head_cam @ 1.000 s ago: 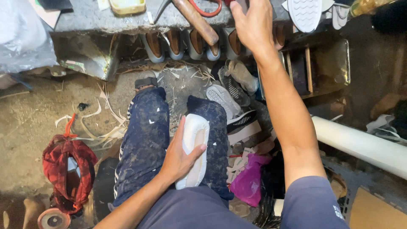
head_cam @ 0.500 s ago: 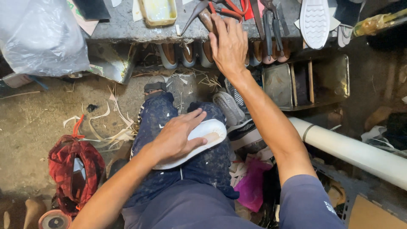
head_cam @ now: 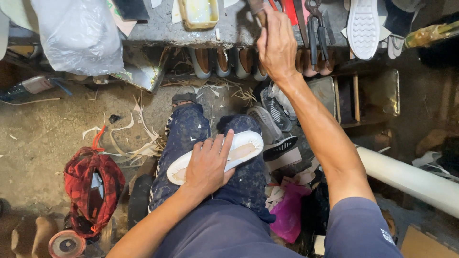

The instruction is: The person retrieves a knife from a red bag and uses it to scrape the surface of a white shoe sole. They then use a hammer to tap the sole repeatedly. Finally, they pick up a second white sole and compare it with the first one.

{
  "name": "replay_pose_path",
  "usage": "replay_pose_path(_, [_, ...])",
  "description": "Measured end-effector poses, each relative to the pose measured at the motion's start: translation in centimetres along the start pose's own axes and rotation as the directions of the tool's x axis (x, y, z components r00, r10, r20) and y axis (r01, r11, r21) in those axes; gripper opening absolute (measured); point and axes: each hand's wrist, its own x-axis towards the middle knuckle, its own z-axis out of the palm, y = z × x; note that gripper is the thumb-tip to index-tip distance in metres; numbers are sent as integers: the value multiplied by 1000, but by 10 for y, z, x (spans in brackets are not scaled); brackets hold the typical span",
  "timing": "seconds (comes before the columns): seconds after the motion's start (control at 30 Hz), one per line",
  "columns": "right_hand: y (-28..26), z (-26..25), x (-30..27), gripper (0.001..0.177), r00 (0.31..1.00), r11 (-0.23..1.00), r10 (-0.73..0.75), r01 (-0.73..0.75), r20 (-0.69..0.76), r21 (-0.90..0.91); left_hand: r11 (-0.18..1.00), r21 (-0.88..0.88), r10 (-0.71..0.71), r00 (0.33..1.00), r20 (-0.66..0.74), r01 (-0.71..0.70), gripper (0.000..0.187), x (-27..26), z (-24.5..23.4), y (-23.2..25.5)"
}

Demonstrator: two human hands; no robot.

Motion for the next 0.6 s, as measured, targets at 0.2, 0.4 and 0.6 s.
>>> replay_pose_path(0.2, [-33, -32, -7, 44, 922, 821, 382, -310, -59, 479, 1000, -12, 1, 1000, -12, -1, 111, 2, 2, 2])
replay_pose_path(0.4, [-84, -113, -106, 35, 812, 238, 584, -163, -6, 958, 977, -195, 69, 995, -76, -82, 98, -7, 11, -9])
replay_pose_path(0.6, [-141, -181, -191, 17, 788, 473, 582, -528, 201, 705, 982, -128, 130, 989, -68, -138, 104, -8, 13, 1])
